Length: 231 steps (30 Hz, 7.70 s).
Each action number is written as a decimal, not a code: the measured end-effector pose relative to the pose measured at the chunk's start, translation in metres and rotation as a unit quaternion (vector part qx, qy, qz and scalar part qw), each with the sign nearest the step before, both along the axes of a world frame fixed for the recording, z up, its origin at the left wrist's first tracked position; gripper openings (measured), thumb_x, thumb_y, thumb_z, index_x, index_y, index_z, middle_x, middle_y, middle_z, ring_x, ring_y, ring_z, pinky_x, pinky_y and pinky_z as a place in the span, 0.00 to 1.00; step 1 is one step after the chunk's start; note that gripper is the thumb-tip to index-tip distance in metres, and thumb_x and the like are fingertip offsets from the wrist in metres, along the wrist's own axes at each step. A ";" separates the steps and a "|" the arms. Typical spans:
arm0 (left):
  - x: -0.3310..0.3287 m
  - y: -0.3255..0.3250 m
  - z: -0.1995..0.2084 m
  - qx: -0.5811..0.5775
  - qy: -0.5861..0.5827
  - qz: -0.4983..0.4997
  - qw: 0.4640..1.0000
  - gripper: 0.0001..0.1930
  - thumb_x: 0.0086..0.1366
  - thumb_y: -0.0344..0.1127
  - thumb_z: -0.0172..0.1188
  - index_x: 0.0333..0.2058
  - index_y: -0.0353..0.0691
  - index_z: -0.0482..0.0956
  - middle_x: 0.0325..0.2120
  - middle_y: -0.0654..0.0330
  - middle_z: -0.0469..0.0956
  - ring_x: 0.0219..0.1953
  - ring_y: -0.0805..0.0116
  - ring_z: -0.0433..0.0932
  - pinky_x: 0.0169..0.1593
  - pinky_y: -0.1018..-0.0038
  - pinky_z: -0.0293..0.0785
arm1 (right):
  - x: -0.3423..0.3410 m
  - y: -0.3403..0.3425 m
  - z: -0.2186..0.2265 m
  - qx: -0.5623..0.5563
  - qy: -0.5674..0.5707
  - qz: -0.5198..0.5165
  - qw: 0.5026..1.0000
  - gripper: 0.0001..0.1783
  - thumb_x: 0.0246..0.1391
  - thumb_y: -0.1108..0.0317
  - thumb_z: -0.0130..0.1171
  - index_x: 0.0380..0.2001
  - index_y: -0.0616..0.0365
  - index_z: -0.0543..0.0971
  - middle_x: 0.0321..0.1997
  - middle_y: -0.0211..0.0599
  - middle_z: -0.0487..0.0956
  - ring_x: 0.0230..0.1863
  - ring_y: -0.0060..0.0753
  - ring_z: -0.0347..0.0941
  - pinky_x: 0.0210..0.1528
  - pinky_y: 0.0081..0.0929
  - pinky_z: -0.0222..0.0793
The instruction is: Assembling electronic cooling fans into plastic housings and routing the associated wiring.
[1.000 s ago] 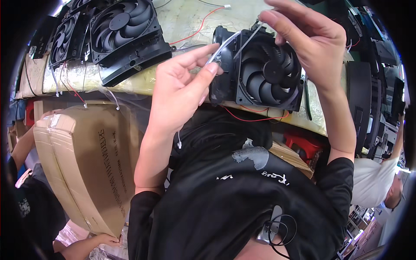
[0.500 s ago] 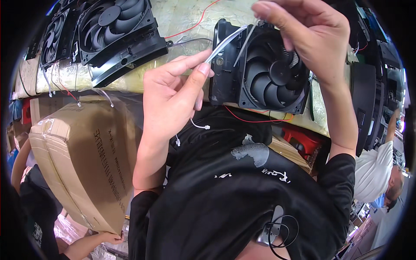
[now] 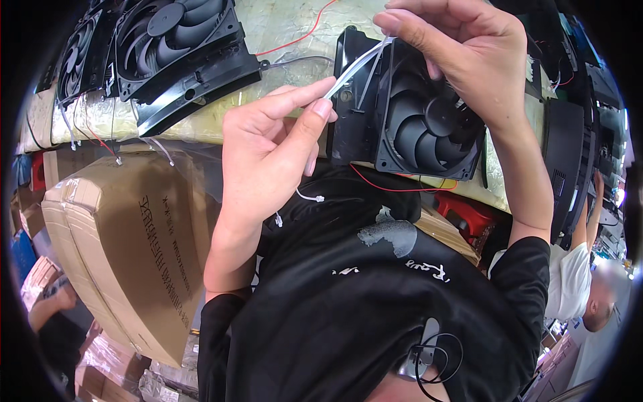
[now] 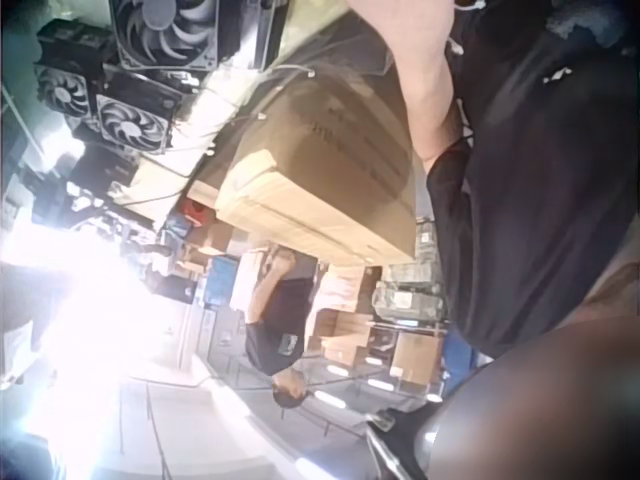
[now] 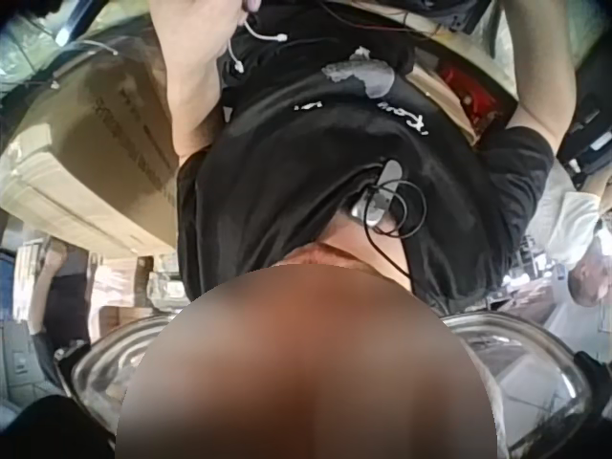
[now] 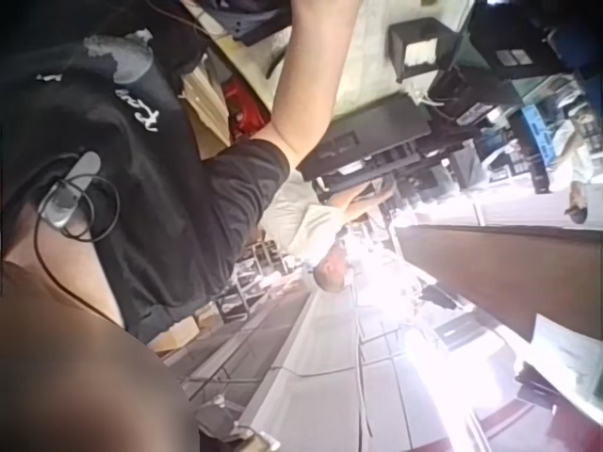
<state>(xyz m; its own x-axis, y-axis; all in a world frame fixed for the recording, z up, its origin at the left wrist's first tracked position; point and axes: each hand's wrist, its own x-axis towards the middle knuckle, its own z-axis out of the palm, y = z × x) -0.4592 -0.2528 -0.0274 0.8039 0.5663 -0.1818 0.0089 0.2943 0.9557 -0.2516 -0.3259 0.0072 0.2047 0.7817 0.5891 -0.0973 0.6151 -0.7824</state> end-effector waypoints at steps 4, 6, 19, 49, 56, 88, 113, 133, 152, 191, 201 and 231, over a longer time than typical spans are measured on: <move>-0.002 0.001 0.000 -0.001 0.002 0.000 1.000 0.12 0.66 0.22 0.56 0.48 0.32 0.80 0.31 0.60 0.79 0.17 0.84 0.69 0.18 0.86 0.62 | -0.017 -0.011 0.034 -0.392 -0.169 -0.224 0.876 0.07 0.53 0.74 0.66 0.32 0.70 0.83 0.23 0.30 0.81 0.17 0.08 0.69 0.17 0.07 0.59; -0.002 0.001 0.003 -0.008 0.014 -0.003 1.000 0.12 0.66 0.23 0.56 0.48 0.32 0.80 0.31 0.59 0.79 0.17 0.84 0.69 0.18 0.86 0.62 | -0.018 -0.011 0.037 -0.398 -0.176 -0.222 0.873 0.07 0.53 0.74 0.67 0.32 0.69 0.83 0.22 0.30 0.81 0.17 0.08 0.69 0.17 0.08 0.59; -0.014 -0.020 0.009 0.194 0.074 -0.074 0.975 0.14 0.65 0.25 0.60 0.49 0.33 0.80 0.21 0.62 0.76 0.23 0.80 0.71 0.29 0.83 0.69 | -0.038 -0.030 0.027 -0.342 -0.444 -0.199 0.804 0.05 0.49 0.72 0.68 0.27 0.64 0.83 0.39 0.32 0.80 0.24 0.12 0.71 0.28 0.13 0.66; 0.004 -0.001 -0.005 0.005 -0.073 -0.046 0.996 0.08 0.61 0.22 0.64 0.39 0.28 0.82 0.29 0.55 0.80 0.20 0.75 0.78 0.21 0.84 0.71 | -0.036 -0.046 0.023 -0.290 -0.488 -0.158 0.808 0.08 0.53 0.79 0.58 0.37 0.64 0.82 0.48 0.42 0.81 0.44 0.40 0.80 0.47 0.28 0.74; 0.006 0.002 -0.007 -0.087 -0.061 -0.052 0.993 0.14 0.57 0.20 0.66 0.42 0.24 0.76 0.29 0.52 0.81 0.22 0.75 0.80 0.23 0.83 0.75 | -0.035 -0.046 0.022 -0.290 -0.488 -0.157 0.808 0.08 0.53 0.79 0.58 0.37 0.64 0.82 0.48 0.41 0.81 0.44 0.41 0.80 0.47 0.29 0.73; 0.017 0.022 -0.007 -0.104 -0.064 -0.105 0.987 0.18 0.54 0.20 0.68 0.43 0.25 0.74 0.24 0.56 0.80 0.20 0.77 0.79 0.23 0.84 0.77 | -0.008 -0.014 0.045 -0.338 -0.498 0.047 0.798 0.05 0.53 0.75 0.62 0.33 0.65 0.80 0.43 0.41 0.80 0.38 0.37 0.78 0.40 0.26 0.72; 0.020 0.023 -0.013 -0.113 -0.064 -0.113 0.985 0.18 0.53 0.22 0.70 0.42 0.27 0.75 0.23 0.58 0.80 0.20 0.79 0.77 0.22 0.85 0.74 | -0.009 -0.016 0.039 -0.313 -0.482 0.020 0.818 0.03 0.53 0.76 0.61 0.32 0.64 0.80 0.42 0.40 0.79 0.36 0.35 0.77 0.39 0.25 0.71; 0.024 0.022 -0.005 -0.056 -0.053 -0.122 0.990 0.17 0.55 0.21 0.68 0.43 0.25 0.76 0.26 0.57 0.80 0.21 0.81 0.75 0.22 0.87 0.69 | -0.009 0.007 0.071 -0.413 -0.537 0.125 0.725 0.09 0.55 0.68 0.61 0.31 0.65 0.78 0.32 0.46 0.78 0.36 0.49 0.76 0.38 0.36 0.71; 0.021 0.006 -0.018 0.260 -0.170 -0.079 0.947 0.04 0.49 0.23 0.67 0.26 0.35 0.84 0.27 0.67 0.75 0.20 0.86 0.66 0.22 0.87 0.59 | -0.023 -0.047 0.031 -0.347 -0.402 0.011 0.847 0.07 0.54 0.71 0.61 0.28 0.64 0.75 0.39 0.38 0.72 0.41 0.35 0.68 0.47 0.28 0.64; 0.029 0.008 -0.048 0.315 -0.185 0.028 0.931 0.10 0.46 0.17 0.64 0.30 0.32 0.83 0.34 0.60 0.72 0.29 0.77 0.73 0.33 0.82 0.71 | -0.017 -0.082 0.019 -0.179 -0.402 -0.200 0.875 0.08 0.53 0.72 0.63 0.36 0.61 0.77 0.35 0.37 0.77 0.37 0.34 0.73 0.41 0.29 0.69; 0.024 0.007 -0.049 0.384 -0.254 0.009 0.888 0.10 0.55 0.19 0.67 0.37 0.31 0.83 0.31 0.57 0.75 0.29 0.75 0.72 0.32 0.83 0.67 | 0.001 -0.241 -0.062 -0.453 -0.537 -0.461 0.542 0.33 0.56 0.61 0.60 0.64 0.55 0.65 0.58 0.50 0.68 0.60 0.49 0.63 0.65 0.47 0.49; 0.021 -0.008 -0.041 0.261 -0.165 0.132 0.942 0.04 0.62 0.25 0.64 0.34 0.28 0.82 0.31 0.58 0.78 0.25 0.76 0.75 0.27 0.82 0.69 | -0.085 -0.098 0.059 -0.343 -0.737 -0.288 0.507 0.30 0.36 0.75 0.63 0.50 0.50 0.80 0.31 0.34 0.75 0.31 0.35 0.73 0.32 0.29 0.68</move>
